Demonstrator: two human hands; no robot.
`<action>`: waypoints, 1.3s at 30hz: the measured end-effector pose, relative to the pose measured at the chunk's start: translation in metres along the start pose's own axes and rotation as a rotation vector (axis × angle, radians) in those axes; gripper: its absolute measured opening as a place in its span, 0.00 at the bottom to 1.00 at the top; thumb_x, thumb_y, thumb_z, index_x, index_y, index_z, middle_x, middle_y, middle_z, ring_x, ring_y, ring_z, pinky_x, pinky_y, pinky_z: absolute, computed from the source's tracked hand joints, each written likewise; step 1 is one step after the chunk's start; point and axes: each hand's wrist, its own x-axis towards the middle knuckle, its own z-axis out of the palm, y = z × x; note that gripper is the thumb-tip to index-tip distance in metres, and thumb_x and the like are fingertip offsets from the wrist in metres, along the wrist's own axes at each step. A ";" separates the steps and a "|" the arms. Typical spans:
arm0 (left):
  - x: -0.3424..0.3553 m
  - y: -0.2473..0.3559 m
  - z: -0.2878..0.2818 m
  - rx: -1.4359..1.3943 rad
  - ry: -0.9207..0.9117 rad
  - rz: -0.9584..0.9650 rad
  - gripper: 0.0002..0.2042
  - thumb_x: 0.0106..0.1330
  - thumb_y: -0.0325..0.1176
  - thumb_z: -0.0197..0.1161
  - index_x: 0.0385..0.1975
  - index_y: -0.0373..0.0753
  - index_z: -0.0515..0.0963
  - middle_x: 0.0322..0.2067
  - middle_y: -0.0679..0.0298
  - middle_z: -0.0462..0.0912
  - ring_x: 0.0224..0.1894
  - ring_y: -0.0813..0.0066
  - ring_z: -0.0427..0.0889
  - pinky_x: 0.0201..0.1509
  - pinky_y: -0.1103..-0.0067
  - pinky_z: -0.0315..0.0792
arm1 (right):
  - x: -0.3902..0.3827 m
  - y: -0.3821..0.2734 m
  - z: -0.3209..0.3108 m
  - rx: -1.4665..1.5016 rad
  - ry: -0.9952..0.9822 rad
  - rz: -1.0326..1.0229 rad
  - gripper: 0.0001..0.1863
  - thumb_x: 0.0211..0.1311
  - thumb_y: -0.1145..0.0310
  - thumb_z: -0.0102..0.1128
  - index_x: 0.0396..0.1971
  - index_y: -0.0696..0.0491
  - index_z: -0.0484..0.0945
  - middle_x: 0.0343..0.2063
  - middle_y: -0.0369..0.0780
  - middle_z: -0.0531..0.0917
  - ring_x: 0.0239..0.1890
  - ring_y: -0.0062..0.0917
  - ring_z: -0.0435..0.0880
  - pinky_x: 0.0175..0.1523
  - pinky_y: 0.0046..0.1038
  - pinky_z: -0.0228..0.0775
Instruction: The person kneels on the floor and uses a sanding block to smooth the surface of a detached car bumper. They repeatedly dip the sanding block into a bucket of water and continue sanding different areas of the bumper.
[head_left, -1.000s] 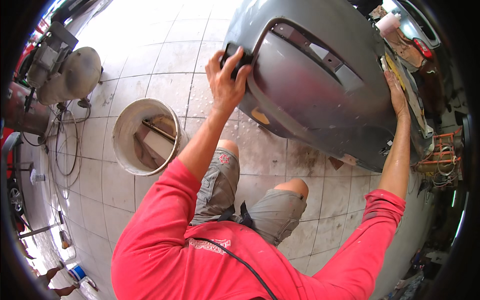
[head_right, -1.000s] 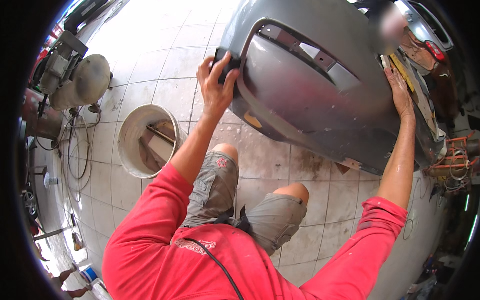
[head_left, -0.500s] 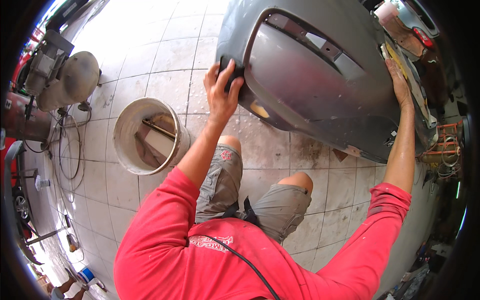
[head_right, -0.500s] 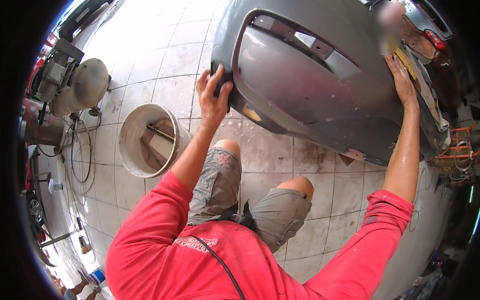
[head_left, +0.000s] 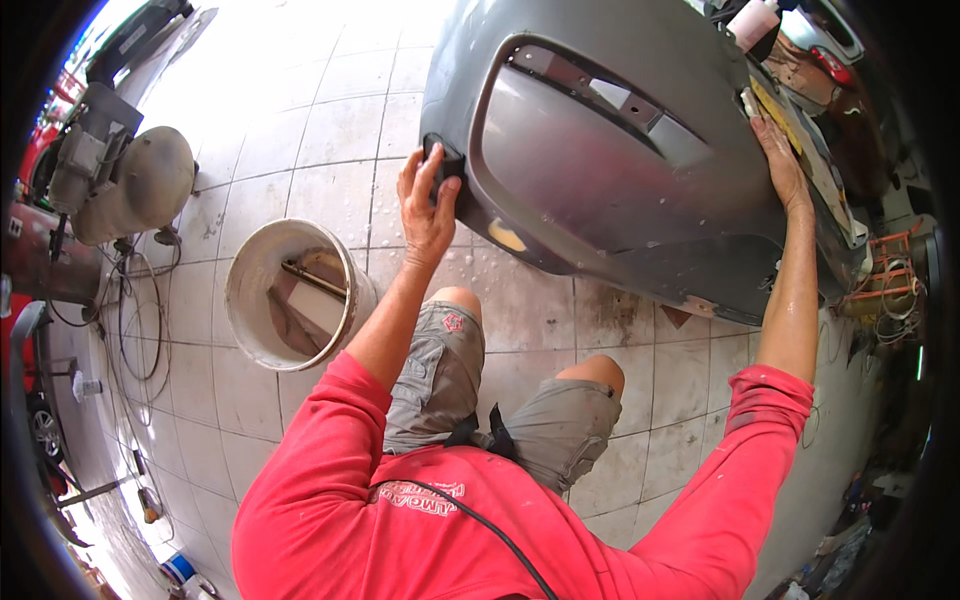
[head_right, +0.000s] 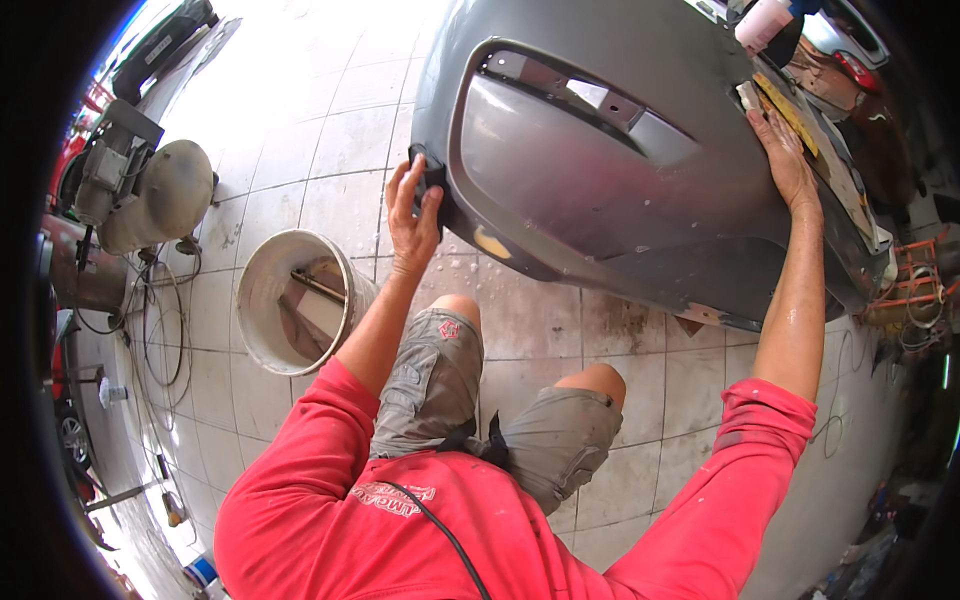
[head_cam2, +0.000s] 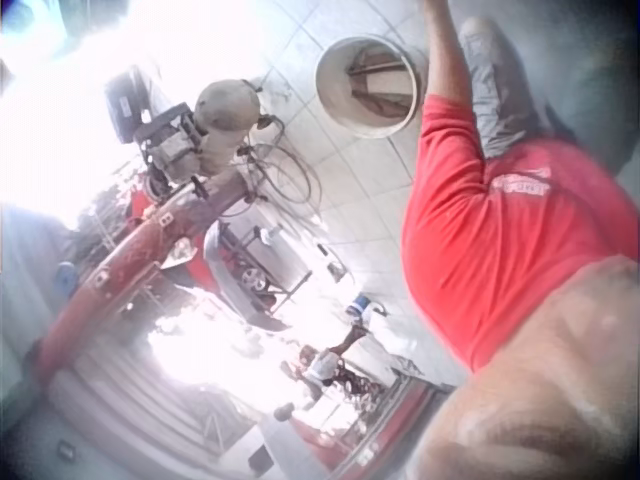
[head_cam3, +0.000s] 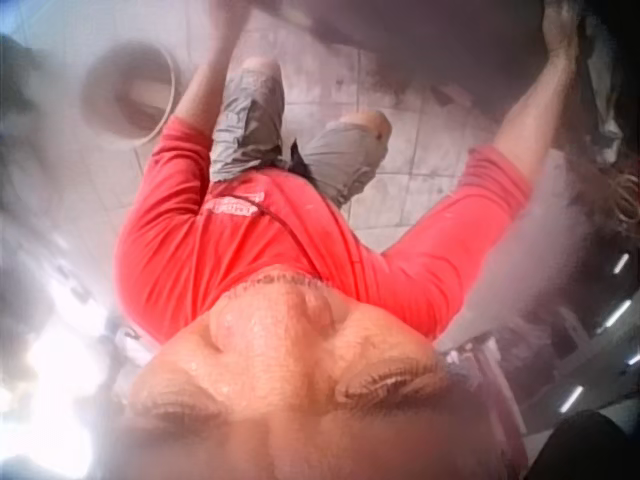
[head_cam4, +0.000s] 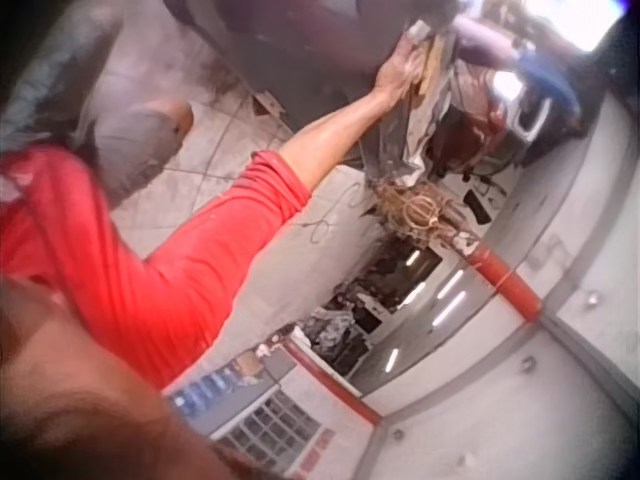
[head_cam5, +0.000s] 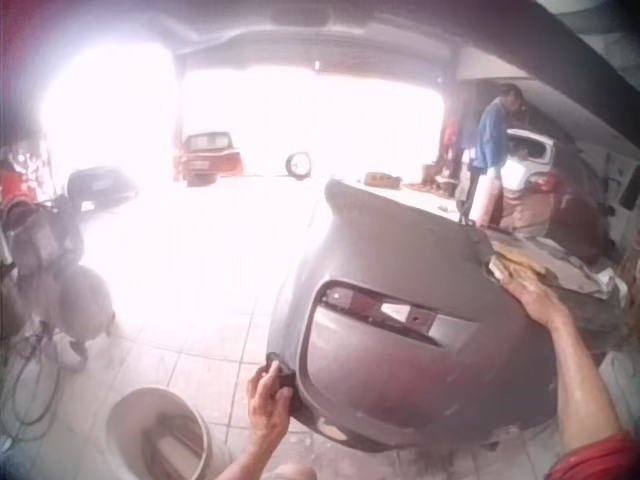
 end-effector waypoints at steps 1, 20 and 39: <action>0.022 -0.002 0.000 -0.004 0.034 0.048 0.24 0.72 0.38 0.71 0.68 0.49 0.80 0.66 0.48 0.74 0.68 0.47 0.72 0.72 0.59 0.68 | 0.002 -0.004 0.003 -0.005 -0.011 -0.013 0.63 0.66 0.17 0.42 0.81 0.59 0.56 0.82 0.48 0.56 0.86 0.35 0.46 0.86 0.35 0.30; 0.102 0.069 0.018 0.409 0.235 0.451 0.23 0.62 0.43 0.77 0.59 0.55 0.86 0.54 0.45 0.75 0.57 0.45 0.73 0.61 0.55 0.69 | 0.007 0.009 -0.004 -0.140 0.008 -0.037 0.66 0.62 0.12 0.33 0.82 0.58 0.54 0.82 0.48 0.57 0.86 0.34 0.47 0.87 0.34 0.31; 0.147 0.093 0.026 0.348 0.151 0.471 0.22 0.62 0.44 0.78 0.58 0.57 0.88 0.56 0.47 0.75 0.56 0.46 0.75 0.59 0.57 0.73 | 0.004 0.005 -0.003 -0.126 -0.003 -0.033 0.64 0.65 0.14 0.34 0.81 0.59 0.55 0.82 0.51 0.57 0.86 0.34 0.47 0.86 0.34 0.32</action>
